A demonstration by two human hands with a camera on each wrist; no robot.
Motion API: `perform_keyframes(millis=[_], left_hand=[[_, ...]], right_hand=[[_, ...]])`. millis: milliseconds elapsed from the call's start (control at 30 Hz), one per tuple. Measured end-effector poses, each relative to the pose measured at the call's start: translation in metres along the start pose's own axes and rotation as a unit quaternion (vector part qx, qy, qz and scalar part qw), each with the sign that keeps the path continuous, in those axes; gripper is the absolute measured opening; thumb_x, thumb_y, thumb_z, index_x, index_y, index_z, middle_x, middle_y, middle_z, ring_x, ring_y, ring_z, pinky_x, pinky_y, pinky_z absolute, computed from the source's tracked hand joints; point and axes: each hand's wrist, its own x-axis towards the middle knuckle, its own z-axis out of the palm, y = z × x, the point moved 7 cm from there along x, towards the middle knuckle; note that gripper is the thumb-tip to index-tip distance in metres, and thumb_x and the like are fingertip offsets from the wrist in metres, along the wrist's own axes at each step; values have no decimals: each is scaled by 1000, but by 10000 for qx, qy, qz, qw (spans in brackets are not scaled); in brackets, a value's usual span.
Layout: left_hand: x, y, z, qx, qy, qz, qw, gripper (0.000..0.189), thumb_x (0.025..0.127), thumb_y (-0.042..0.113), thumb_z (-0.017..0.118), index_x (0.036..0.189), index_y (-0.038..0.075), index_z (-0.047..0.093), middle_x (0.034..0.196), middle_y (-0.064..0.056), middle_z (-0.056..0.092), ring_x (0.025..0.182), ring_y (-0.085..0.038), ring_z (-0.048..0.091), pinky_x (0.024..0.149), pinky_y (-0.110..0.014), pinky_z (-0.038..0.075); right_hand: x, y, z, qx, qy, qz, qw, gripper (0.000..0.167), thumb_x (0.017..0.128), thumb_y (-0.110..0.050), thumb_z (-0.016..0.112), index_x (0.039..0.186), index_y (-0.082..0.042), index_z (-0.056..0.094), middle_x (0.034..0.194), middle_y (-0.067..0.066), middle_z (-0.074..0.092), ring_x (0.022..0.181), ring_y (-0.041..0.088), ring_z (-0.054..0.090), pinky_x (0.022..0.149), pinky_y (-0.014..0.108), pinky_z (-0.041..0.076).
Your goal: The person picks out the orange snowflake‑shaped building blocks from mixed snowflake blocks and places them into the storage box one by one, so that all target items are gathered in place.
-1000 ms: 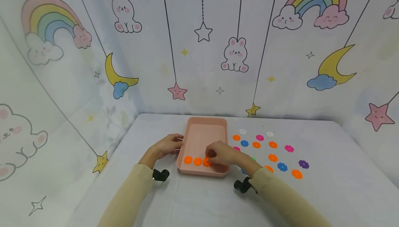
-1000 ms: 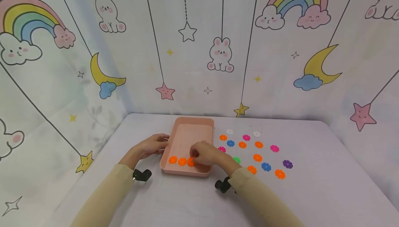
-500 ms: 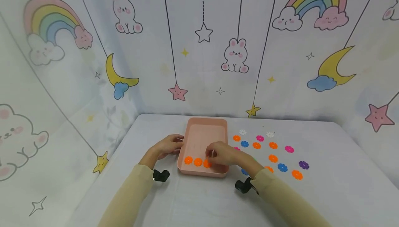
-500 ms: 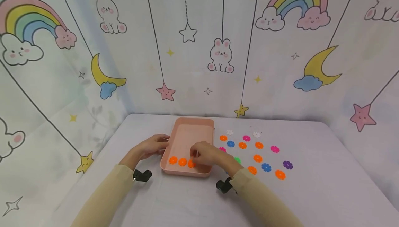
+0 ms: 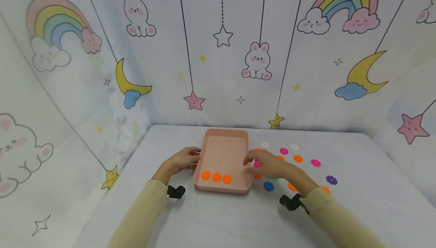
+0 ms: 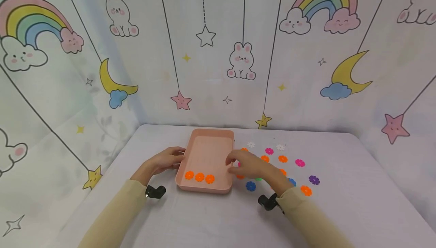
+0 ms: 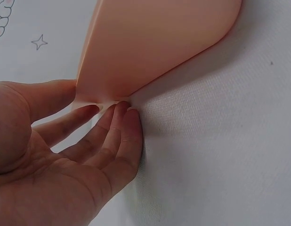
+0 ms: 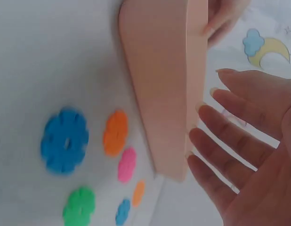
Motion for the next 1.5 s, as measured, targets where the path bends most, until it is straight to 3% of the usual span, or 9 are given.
perform_keyframes(millis=[267, 533, 667, 900, 1100, 1267, 1500], left_hand=[[0, 3, 2, 67, 40, -6, 10000, 47, 106, 12, 55, 149, -2, 44, 139, -20, 56, 113, -25, 63, 103, -43, 53], [-1, 0, 1, 15, 61, -68, 10000, 46, 105, 12, 56, 148, -2, 44, 139, -20, 56, 112, -24, 64, 101, -42, 55], [-3, -1, 2, -12, 48, -80, 10000, 46, 106, 12, 55, 148, -2, 45, 139, -21, 56, 112, -25, 64, 101, -43, 55], [-4, 0, 1, 59, 94, -96, 9999, 48, 106, 14, 56, 149, -1, 44, 140, -20, 56, 113, -26, 63, 103, -45, 53], [-4, 1, 2, -32, 42, -98, 9999, 48, 105, 14, 57, 149, -2, 44, 141, -21, 55, 114, -26, 63, 103, -44, 53], [-4, 1, 2, -14, 32, -114, 9999, 48, 105, 14, 56, 149, -2, 43, 141, -21, 55, 114, -26, 63, 103, -44, 53], [-3, 1, 2, 15, 62, -123, 9999, 47, 105, 13, 57, 148, -2, 45, 139, -20, 57, 112, -26, 64, 102, -44, 54]], right_hand=[[-34, 30, -36, -156, 318, 270, 9990, 27, 97, -22, 72, 118, -6, 67, 117, 9, 68, 113, 36, 59, 95, 54, 54], [-61, 72, -69, -414, 724, 732, 9938, 32, 97, -21, 71, 124, -3, 66, 115, 12, 68, 104, 25, 61, 90, 43, 57], [-71, 97, -79, -429, 925, 995, 9898, 38, 98, -22, 71, 127, 0, 63, 117, 15, 68, 106, 29, 62, 91, 47, 58], [-82, 131, -86, -418, 1141, 1465, 9817, 42, 98, -22, 70, 129, 6, 61, 116, 19, 67, 106, 34, 61, 91, 53, 57], [-94, 153, -85, -298, 1076, 1904, 9753, 44, 97, -22, 70, 128, 8, 60, 114, 19, 65, 102, 32, 59, 83, 45, 60], [-100, 164, -83, -225, 1021, 2012, 9740, 44, 96, -22, 71, 125, 8, 61, 111, 16, 64, 99, 30, 58, 82, 40, 59], [-100, 169, -81, -244, 1039, 2142, 9709, 43, 94, -21, 73, 123, 8, 63, 116, 21, 65, 106, 37, 58, 92, 53, 56]])
